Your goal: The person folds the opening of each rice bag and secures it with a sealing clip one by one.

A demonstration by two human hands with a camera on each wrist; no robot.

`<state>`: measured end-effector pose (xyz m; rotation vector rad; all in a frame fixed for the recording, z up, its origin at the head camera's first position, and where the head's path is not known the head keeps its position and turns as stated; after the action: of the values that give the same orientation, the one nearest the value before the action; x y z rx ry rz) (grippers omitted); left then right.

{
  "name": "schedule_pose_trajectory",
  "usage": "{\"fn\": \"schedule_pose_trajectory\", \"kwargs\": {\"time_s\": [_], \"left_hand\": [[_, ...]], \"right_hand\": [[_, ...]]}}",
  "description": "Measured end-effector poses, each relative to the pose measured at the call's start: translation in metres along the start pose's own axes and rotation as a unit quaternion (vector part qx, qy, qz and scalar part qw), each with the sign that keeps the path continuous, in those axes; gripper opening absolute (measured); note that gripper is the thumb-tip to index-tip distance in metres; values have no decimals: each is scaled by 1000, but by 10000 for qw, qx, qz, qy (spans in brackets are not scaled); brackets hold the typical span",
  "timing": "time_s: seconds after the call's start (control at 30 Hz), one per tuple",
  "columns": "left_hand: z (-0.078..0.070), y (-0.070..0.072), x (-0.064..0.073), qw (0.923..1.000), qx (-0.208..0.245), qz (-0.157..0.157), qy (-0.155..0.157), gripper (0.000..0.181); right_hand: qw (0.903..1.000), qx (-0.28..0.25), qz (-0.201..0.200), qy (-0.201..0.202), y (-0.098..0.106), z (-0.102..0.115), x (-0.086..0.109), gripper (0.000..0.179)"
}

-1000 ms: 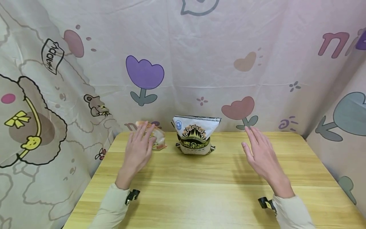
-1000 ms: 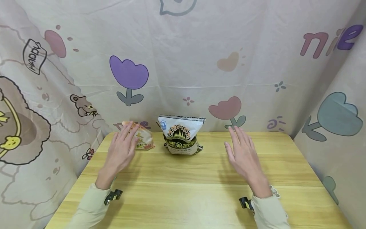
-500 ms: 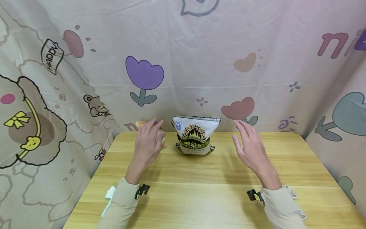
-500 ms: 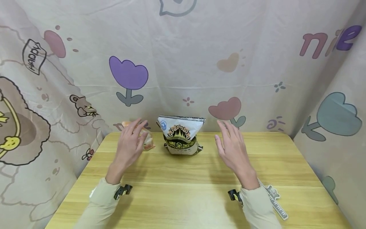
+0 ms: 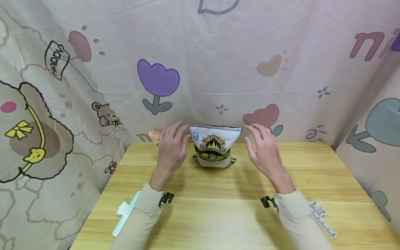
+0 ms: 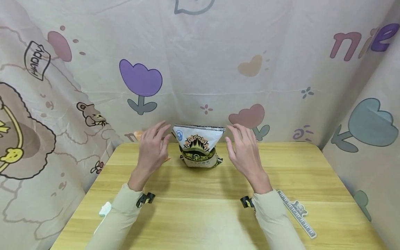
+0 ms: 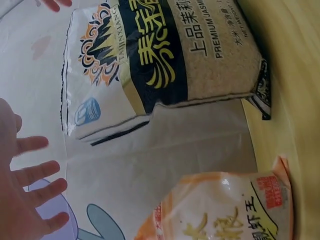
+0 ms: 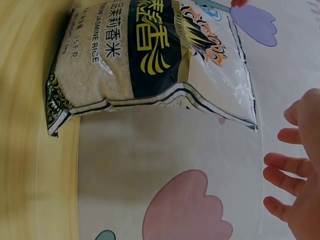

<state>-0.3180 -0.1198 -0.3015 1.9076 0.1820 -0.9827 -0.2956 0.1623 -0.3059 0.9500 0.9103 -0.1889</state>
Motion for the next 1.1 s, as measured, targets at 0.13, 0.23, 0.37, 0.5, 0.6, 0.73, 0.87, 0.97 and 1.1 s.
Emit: {"fn": "schedule_pose_trajectory", "kwargs": {"time_s": [0.13,0.23,0.37,0.5,0.6,0.73,0.87,0.97,1.1], "left_hand": [[-3,-9,-8,9997,-167,191,18,38],[-7,-14,-14,9992,-259,314,9,40],[-14,-19,-21,9984,-422,369,-78,43],[-21,-26,-31,9968,-634,438,-219,41],[-27,-32,-37,9954,-733,517,-351,39],[-32,-39,-42,9940,-773,643,-425,36],[-35,-44,-45,9928,-850,753,-394,32],[-35,-48,-46,9914,-957,824,-330,25],[-35,-51,-47,9890,-1143,897,-286,18]], "right_hand": [[10000,86,13,-18,-7,3,-9,36],[9999,118,-11,11,-12,8,-15,35],[9999,139,-3,19,-19,13,-21,34],[9997,213,106,-61,-27,16,-27,33],[9993,254,231,-140,-34,18,-31,31],[9987,259,379,-214,-44,20,-37,29],[9984,220,449,-251,-54,23,-42,27],[9986,179,438,-246,-59,26,-45,25],[9989,230,376,-174,-65,30,-47,19]]}}
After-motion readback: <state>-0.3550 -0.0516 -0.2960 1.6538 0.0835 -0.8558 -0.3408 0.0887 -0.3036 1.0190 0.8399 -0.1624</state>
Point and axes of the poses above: each hand's wrist, its own x-axis away from the middle knuckle, its own y-axis out of the back of the hand, z = x × y, the point moved 10 cm from there along -x, towards the middle knuckle, and after that the axes turned 5 degrees about z, right-handed, at the moved point
